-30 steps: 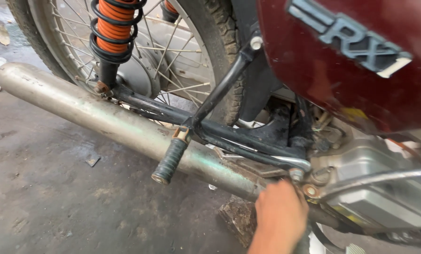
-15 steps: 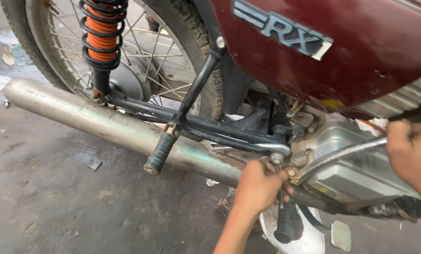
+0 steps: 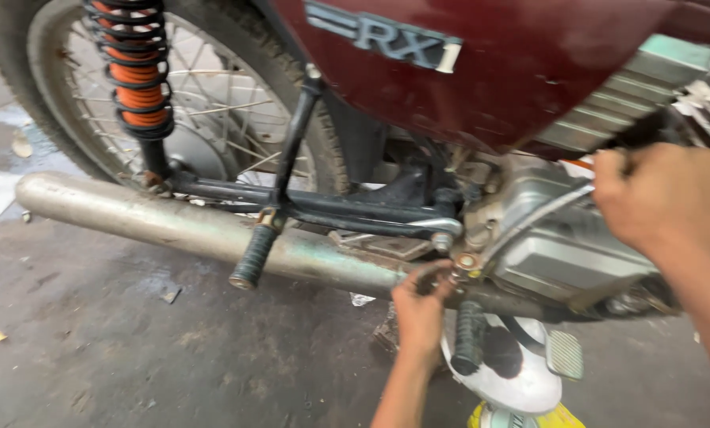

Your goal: Draining oil from a motorcycle engine and performing maintenance on the engine casing.

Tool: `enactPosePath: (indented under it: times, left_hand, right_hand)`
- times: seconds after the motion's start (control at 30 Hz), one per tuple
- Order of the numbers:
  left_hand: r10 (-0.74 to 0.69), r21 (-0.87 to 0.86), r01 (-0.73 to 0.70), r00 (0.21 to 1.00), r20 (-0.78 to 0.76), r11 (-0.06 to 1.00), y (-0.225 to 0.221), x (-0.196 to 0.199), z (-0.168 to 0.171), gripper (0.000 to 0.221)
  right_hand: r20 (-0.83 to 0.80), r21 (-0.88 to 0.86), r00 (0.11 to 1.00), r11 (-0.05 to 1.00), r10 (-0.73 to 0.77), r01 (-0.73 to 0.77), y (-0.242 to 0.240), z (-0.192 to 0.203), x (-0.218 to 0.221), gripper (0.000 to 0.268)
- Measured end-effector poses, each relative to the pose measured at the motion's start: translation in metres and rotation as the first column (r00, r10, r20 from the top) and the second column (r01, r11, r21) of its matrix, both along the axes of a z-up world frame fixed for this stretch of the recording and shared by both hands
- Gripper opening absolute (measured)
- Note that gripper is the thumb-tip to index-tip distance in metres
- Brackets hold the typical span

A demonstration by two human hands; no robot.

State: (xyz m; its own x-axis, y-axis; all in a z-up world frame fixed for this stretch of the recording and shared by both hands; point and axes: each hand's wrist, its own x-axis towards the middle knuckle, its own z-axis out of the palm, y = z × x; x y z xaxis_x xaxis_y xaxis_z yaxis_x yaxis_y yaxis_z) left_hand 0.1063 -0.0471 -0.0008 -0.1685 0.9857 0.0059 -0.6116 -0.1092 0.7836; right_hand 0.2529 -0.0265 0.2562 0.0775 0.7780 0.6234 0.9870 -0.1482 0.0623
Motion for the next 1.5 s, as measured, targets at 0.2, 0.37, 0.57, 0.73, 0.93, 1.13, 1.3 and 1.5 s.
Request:
enactPosePath:
  times: [0.2,0.37,0.57,0.73,0.93,1.13,1.3,1.5]
  left_hand:
    - [-0.176,0.025,0.176,0.984,-0.005,0.984,0.004,-0.007,0.011,0.027]
    - [-0.183,-0.024,0.184,0.982,0.041,0.983,0.002,-0.009,0.022,0.034]
    - [-0.164,-0.001,0.164,0.986,-0.019,0.987,0.009,-0.01,0.02,0.034]
    - [-0.206,-0.006,0.206,0.977,0.051,0.978,0.014,-0.01,0.009,0.034]
    - [-0.324,-0.056,0.332,0.939,0.112,0.942,0.015,-0.019,0.011,0.034]
    - [-0.267,-0.055,0.269,0.963,0.041,0.962,0.015,-0.018,0.011,0.029]
    - [-0.208,-0.055,0.209,0.978,0.027,0.976,0.016,-0.01,0.011,0.029]
    - [-0.144,-0.044,0.151,0.981,0.133,0.987,0.013,-0.001,0.009,0.03]
  right_hand:
    - [0.056,-0.073,0.991,0.99,-0.12,0.124,-0.002,0.006,0.009,0.056]
    - [0.031,-0.061,0.997,0.996,-0.068,0.07,-0.005,0.009,0.007,0.054]
    - [0.004,-0.094,0.998,0.993,-0.067,0.067,-0.01,0.014,0.0,0.054]
    - [-0.004,-0.13,0.997,0.988,-0.079,0.078,-0.01,0.015,0.0,0.056]
    - [0.001,-0.136,0.995,0.985,-0.102,0.101,-0.011,0.018,-0.003,0.055]
    - [-0.01,-0.141,0.995,0.985,-0.099,0.097,-0.009,0.018,-0.009,0.054]
    - [0.002,-0.134,0.995,0.986,-0.1,0.1,-0.003,0.016,-0.006,0.053]
    - [0.026,-0.109,0.995,0.99,-0.091,0.094,-0.002,0.013,-0.002,0.054]
